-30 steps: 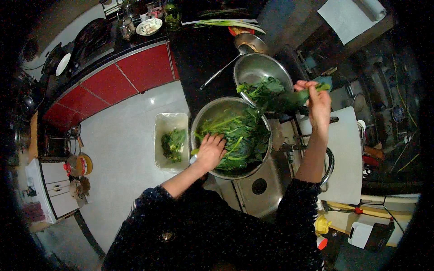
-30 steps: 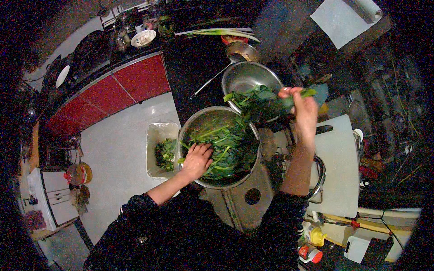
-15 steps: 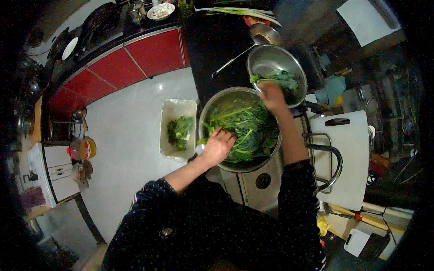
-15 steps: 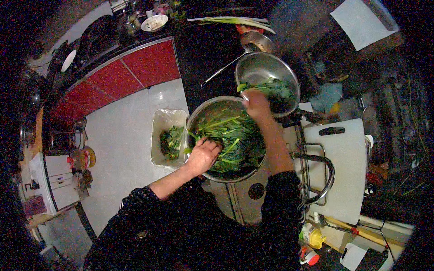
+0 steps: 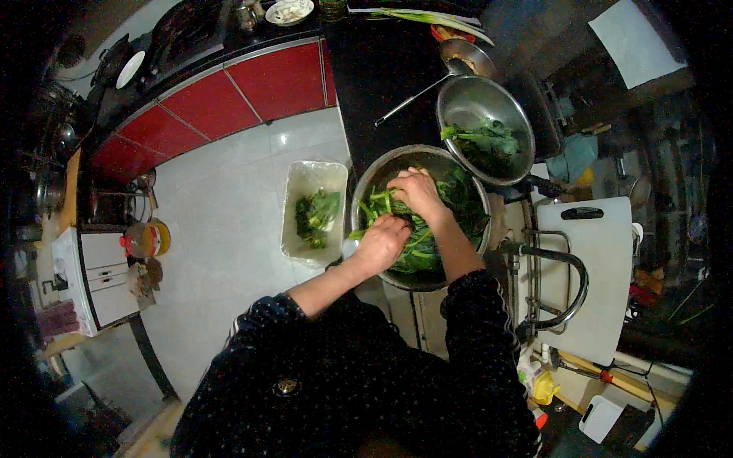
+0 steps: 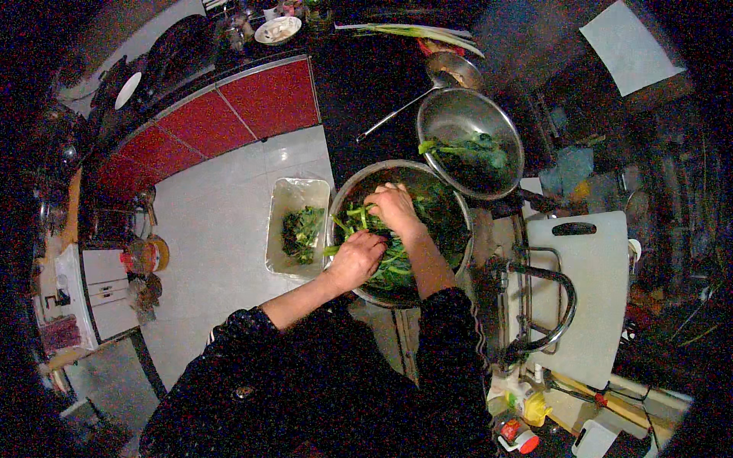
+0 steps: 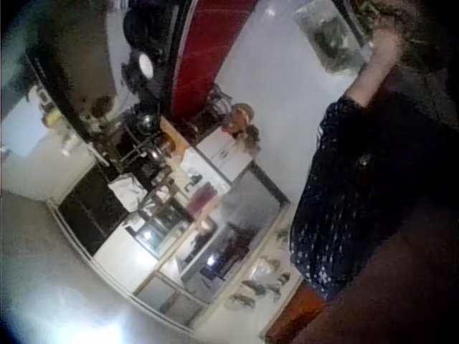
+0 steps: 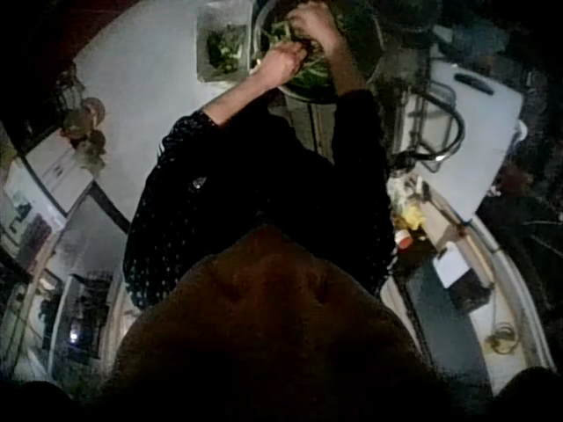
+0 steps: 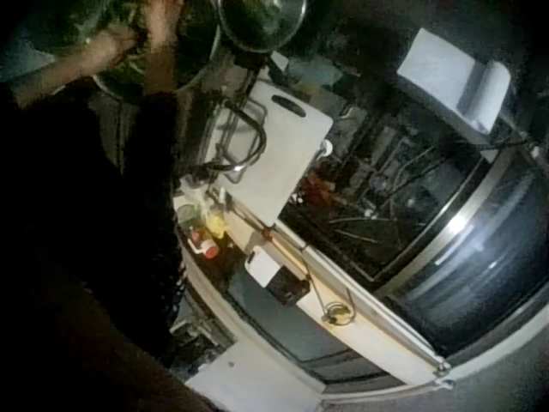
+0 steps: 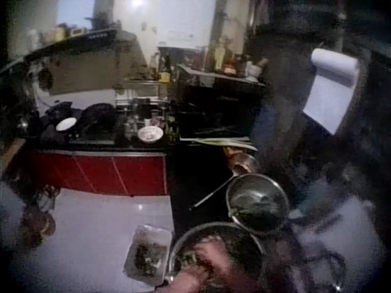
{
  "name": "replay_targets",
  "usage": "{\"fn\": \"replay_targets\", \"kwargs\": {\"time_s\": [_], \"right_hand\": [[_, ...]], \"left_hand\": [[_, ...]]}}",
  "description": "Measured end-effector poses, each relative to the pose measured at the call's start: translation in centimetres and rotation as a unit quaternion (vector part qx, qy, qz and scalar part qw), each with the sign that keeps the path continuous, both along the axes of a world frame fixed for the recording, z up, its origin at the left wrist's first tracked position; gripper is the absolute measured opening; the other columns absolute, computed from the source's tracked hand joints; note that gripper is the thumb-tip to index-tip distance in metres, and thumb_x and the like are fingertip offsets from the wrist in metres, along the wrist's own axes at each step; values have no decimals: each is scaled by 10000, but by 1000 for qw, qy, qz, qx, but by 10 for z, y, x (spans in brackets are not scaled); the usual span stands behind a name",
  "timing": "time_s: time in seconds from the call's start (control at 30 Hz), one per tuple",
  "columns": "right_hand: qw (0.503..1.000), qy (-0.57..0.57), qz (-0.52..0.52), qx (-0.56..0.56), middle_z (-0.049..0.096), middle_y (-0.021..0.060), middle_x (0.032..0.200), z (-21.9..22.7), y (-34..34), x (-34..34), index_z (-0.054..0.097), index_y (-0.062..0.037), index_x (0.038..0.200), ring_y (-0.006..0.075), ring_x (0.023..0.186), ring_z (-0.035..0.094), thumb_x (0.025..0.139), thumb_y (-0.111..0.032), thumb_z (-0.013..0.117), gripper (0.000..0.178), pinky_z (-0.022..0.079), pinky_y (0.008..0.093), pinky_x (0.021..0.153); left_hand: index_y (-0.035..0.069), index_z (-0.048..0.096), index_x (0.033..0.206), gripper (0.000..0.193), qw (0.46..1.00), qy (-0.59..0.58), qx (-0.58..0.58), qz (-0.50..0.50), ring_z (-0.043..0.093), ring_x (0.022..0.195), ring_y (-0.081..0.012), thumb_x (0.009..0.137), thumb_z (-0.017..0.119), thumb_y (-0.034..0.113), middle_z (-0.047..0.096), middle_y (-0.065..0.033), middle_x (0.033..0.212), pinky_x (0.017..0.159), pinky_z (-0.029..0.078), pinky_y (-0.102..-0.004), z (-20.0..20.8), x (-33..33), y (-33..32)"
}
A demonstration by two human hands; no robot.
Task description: The person stands at a kitchen sink and washes leafy green vegetables. They pick up bunches of greens, rinse them under running water, and place them into a metal bowl. The person handles the vegetables by hand, ensuring they are clean before setting them aside.
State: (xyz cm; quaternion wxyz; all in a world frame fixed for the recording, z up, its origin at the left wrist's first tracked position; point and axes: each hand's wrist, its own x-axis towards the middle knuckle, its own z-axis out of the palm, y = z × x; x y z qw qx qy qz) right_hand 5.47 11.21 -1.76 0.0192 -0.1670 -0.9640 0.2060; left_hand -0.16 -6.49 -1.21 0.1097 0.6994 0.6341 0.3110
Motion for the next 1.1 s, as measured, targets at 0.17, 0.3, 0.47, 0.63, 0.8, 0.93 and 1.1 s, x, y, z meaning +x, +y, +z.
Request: {"fn": "replay_targets", "kwargs": {"time_s": [0.17,0.3,0.47,0.63,0.8,0.93,1.1], "right_hand": [[996,86,25,5,618,48,923,35,7,7,694,-128,923,286,924,579,729,-154,672,196,469,393,823],[994,112,-5,-10,633,53,928,35,8,17,688,-85,924,283,898,601,726,-100,652,202,482,382,792],[963,251,-30,-98,635,115,926,31,6,30,665,-23,904,282,870,619,686,16,605,229,489,354,803],[952,223,-108,-181,636,144,937,43,-3,38,641,-4,960,275,884,630,668,43,564,306,489,326,815],[933,232,-137,-239,641,146,928,44,-5,40,624,-18,1011,272,895,629,676,28,567,342,482,347,819],[947,237,-132,-174,636,137,883,25,-3,45,638,-26,995,287,861,620,690,-16,609,307,476,376,790],[962,206,-127,-123,614,136,835,29,-10,37,651,-24,974,304,794,600,707,-49,639,269,470,380,718]], "left_hand": [[17,569,955,240,988,-127,60,71,525,1001,-310,718,606,-2,550,-125,1043,906,440,-381,11,-6,1],[18,512,1047,349,907,-339,67,239,494,1030,-268,725,629,-46,487,-123,1092,900,441,-335,24,-9,9],[6,467,1226,526,836,-478,48,263,536,1045,-199,740,659,-49,534,-107,1151,916,444,-309,23,-22,36],[-8,590,1077,325,872,-459,-18,170,601,847,-128,762,654,-54,639,-59,871,764,488,-237,-3,-31,42],[4,560,1116,329,791,-595,-62,132,589,849,-111,796,594,-60,636,-41,954,759,489,-250,-26,-38,44],[2,526,1152,363,769,-626,-96,86,590,849,-123,803,607,-49,631,-46,963,752,492,-261,-23,-33,44],[5,618,996,204,873,-448,-154,114,578,748,-100,797,661,3,645,-18,848,694,477,-251,-13,-30,42]]}}
